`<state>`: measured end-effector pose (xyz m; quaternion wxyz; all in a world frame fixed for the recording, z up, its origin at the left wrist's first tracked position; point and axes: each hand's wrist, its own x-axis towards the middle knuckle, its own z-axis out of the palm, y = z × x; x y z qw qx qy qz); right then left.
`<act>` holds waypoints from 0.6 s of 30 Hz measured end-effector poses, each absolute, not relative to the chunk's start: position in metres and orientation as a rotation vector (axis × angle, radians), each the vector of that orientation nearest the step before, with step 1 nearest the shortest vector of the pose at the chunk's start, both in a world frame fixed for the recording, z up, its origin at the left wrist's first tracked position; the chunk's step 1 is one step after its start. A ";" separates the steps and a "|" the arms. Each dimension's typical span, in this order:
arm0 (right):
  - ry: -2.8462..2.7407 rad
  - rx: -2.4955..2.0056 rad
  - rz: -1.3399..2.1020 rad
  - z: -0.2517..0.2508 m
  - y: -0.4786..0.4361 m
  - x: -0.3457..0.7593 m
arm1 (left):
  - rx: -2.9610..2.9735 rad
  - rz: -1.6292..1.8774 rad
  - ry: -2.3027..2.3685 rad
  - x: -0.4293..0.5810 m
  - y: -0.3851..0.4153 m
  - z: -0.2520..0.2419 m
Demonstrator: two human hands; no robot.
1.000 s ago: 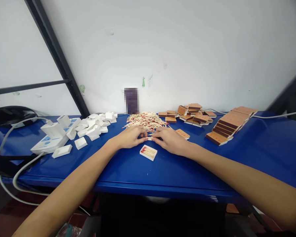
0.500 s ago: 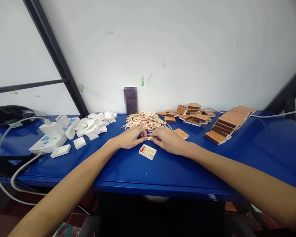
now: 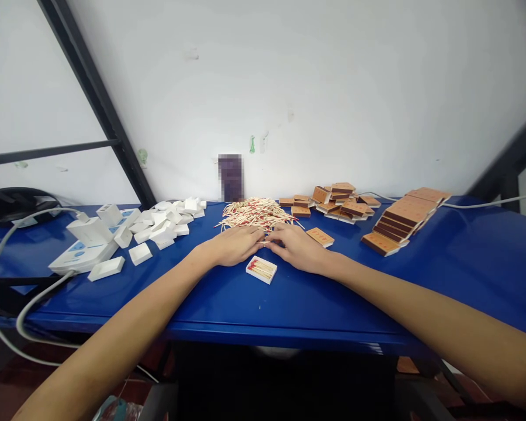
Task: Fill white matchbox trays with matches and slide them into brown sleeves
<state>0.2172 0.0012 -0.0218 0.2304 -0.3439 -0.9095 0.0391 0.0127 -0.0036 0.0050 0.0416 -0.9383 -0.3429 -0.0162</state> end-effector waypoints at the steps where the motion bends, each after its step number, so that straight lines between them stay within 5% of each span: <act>1: -2.495 -0.925 0.090 -0.023 0.002 0.217 | -2.858 -0.032 -1.043 0.013 -0.004 0.005; 18: -2.597 -0.972 0.038 -0.023 0.004 0.217 | -2.854 -0.012 -1.003 0.012 -0.002 0.007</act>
